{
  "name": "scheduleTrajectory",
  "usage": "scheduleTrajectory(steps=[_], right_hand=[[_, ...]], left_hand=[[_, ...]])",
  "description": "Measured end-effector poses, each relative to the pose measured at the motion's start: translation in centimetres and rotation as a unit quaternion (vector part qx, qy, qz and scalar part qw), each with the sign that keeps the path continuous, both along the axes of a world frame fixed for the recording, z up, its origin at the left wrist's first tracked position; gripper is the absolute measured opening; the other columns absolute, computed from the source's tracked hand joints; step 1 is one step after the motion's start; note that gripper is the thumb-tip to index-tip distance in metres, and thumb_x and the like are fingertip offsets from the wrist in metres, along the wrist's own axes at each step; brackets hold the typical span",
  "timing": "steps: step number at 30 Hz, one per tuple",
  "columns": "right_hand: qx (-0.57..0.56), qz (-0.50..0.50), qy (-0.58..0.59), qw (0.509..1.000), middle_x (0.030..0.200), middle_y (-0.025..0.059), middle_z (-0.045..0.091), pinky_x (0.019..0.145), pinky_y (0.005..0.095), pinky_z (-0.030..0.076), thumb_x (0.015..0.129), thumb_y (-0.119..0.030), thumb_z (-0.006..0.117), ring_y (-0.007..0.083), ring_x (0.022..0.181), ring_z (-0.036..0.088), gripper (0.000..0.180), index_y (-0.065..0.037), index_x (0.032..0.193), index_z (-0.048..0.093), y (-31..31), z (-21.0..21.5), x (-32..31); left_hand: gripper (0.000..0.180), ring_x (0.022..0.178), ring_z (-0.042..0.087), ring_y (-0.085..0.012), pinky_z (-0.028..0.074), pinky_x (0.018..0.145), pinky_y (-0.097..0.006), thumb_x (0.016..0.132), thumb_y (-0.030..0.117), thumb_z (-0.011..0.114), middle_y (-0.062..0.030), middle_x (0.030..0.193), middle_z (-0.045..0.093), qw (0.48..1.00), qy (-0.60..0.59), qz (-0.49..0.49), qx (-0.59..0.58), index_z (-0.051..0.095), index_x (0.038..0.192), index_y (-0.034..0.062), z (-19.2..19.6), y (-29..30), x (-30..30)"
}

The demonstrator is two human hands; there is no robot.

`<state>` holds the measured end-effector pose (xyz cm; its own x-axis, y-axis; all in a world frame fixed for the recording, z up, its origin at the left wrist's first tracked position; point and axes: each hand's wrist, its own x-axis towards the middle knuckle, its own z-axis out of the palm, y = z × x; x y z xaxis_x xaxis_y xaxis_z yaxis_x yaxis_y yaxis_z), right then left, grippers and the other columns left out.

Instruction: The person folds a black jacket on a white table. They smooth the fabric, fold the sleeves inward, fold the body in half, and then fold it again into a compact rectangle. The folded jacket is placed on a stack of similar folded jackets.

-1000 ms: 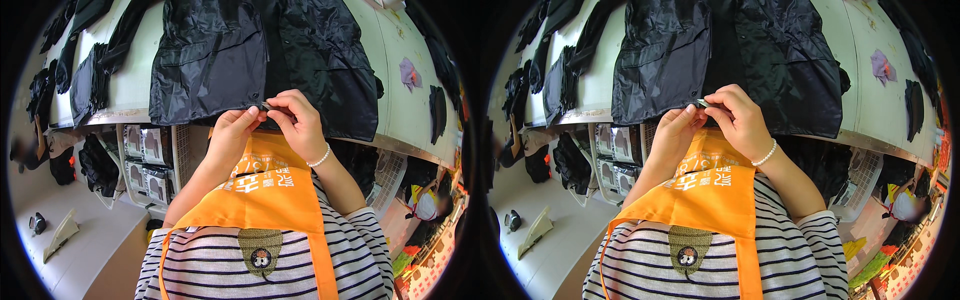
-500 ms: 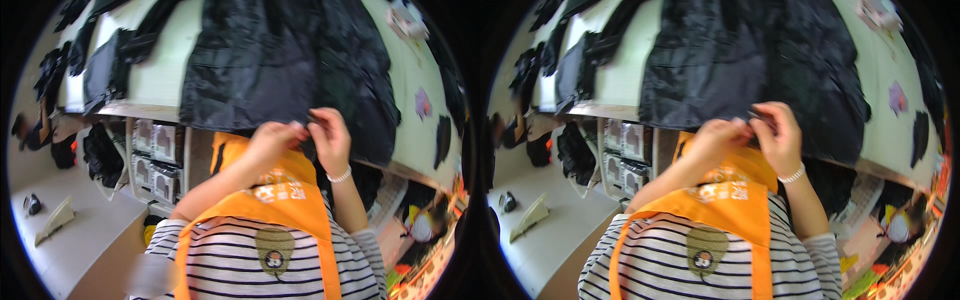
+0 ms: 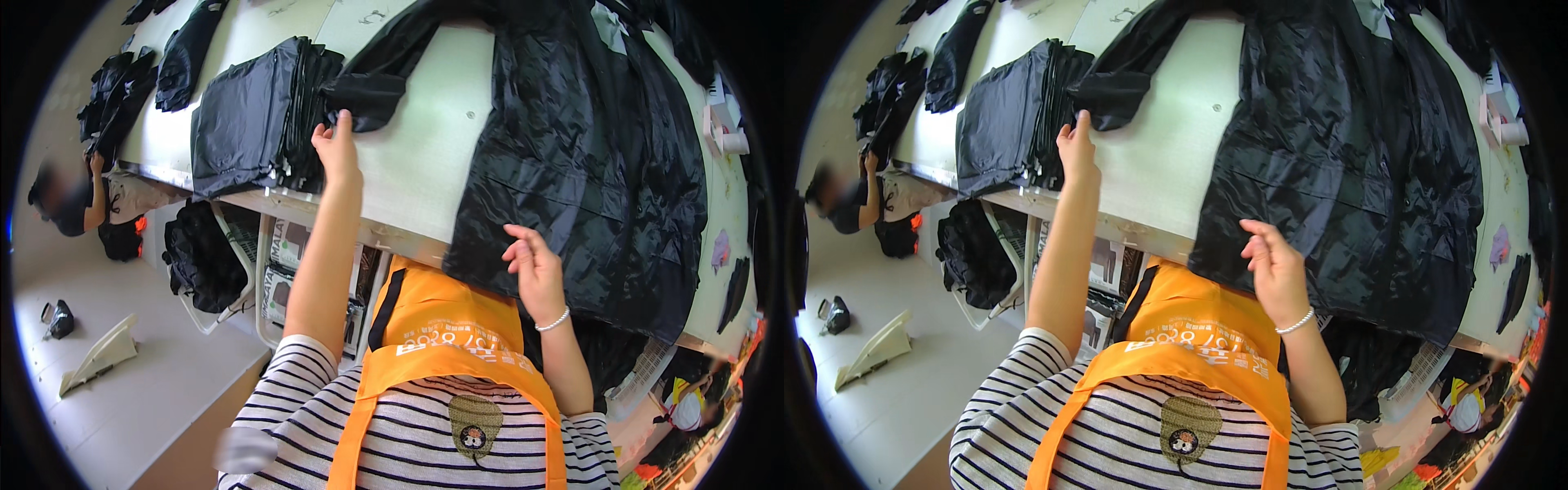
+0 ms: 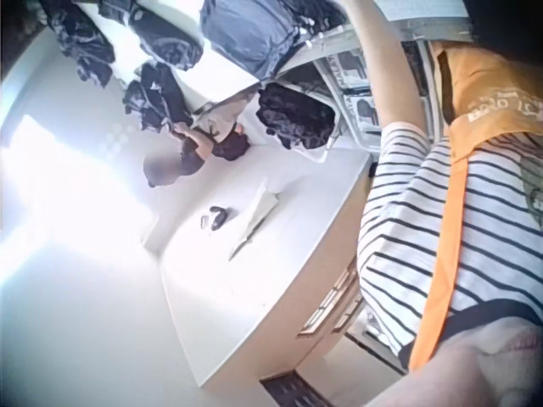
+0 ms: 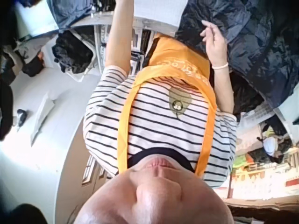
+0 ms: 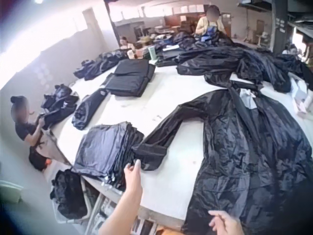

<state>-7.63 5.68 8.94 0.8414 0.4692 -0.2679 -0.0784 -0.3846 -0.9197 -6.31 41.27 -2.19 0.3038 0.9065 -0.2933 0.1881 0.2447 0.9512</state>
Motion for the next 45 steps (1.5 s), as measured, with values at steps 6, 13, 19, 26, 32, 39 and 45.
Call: scheduleTrajectory(steps=[6,13,19,26,32,39,45], right_hand=[[0.03,0.01,-0.074,0.997,0.085,0.0108,0.064,0.061,0.0236,0.047,0.091,-0.003,0.057,0.0134,0.069,0.061,0.018,0.0,0.107,0.063,9.1,0.3,-0.4],[0.034,0.004,-0.221,0.975,0.115,0.0122,0.064,0.09,0.0271,0.047,0.094,-0.005,0.051,0.0221,0.106,0.062,0.024,0.0,0.114,0.064,16.7,0.6,6.9],[0.028,0.114,0.065,0.991,0.086,-0.0017,0.062,0.074,0.0215,0.045,0.092,-0.013,0.061,0.0043,0.079,0.053,0.016,0.0,0.102,0.064,17.6,-1.1,9.1],[0.087,0.062,0.14,0.984,0.077,-0.0034,0.058,0.067,0.0217,0.043,0.091,-0.014,0.063,0.0034,0.072,0.048,0.014,-0.001,0.091,0.065,16.6,0.8,7.9],[0.095,-0.057,-0.062,0.992,0.089,0.0006,0.061,0.069,0.0198,0.046,0.087,-0.005,0.065,0.0062,0.076,0.056,0.008,-0.002,0.094,0.067,15.7,1.1,7.2],[0.06,-0.04,-0.283,0.956,0.093,0.0041,0.059,0.062,0.0214,0.052,0.077,0.006,0.07,0.0126,0.07,0.062,0.023,-0.004,0.097,0.069,15.4,2.1,5.5],[0.03,-0.075,-0.377,0.923,0.082,0.0029,0.06,0.058,0.0212,0.049,0.076,0.007,0.069,0.0129,0.064,0.059,0.02,-0.002,0.093,0.064,16.0,1.3,4.9]], left_hand=[[0.063,0.077,0.057,-0.0133,0.045,0.064,-0.026,0.078,0.009,0.075,-0.0073,0.097,0.06,0.986,-0.078,-0.106,-0.099,0.039,0.128,-0.0014,-1.2,3.3,2.0],[0.043,0.1,0.055,-0.0135,0.045,0.088,-0.026,0.083,-0.007,0.063,-0.0072,0.109,0.056,0.934,-0.178,-0.238,-0.197,0.041,0.118,0.0028,4.0,-5.7,-3.7],[0.059,0.114,0.048,-0.0192,0.038,0.099,-0.034,0.077,-0.004,0.063,-0.0122,0.122,0.048,0.92,-0.093,-0.357,-0.133,0.034,0.129,0.0027,3.5,-4.9,-6.9],[0.043,0.127,0.04,-0.0314,0.02,0.112,-0.043,0.072,0.009,0.063,-0.0128,0.128,0.049,0.788,-0.094,-0.552,0.256,0.058,0.115,0.0026,9.1,-0.1,-1.5],[0.014,0.102,0.051,-0.0174,0.037,0.091,-0.032,0.084,0.007,0.061,-0.0058,0.099,0.064,0.784,-0.152,-0.595,-0.094,0.069,0.088,-0.0021,9.4,-0.8,0.8],[0.022,0.102,0.053,-0.0144,0.037,0.094,-0.029,0.089,0.013,0.057,-0.0069,0.104,0.062,0.778,-0.107,-0.609,-0.116,0.069,0.096,-0.0044,10.6,-2.5,1.4],[0.025,0.094,0.057,-0.0124,0.037,0.093,-0.026,0.09,0.016,0.057,-0.0048,0.094,0.067,0.799,-0.082,-0.563,-0.196,0.069,0.099,-0.0035,10.9,-2.8,1.2]])
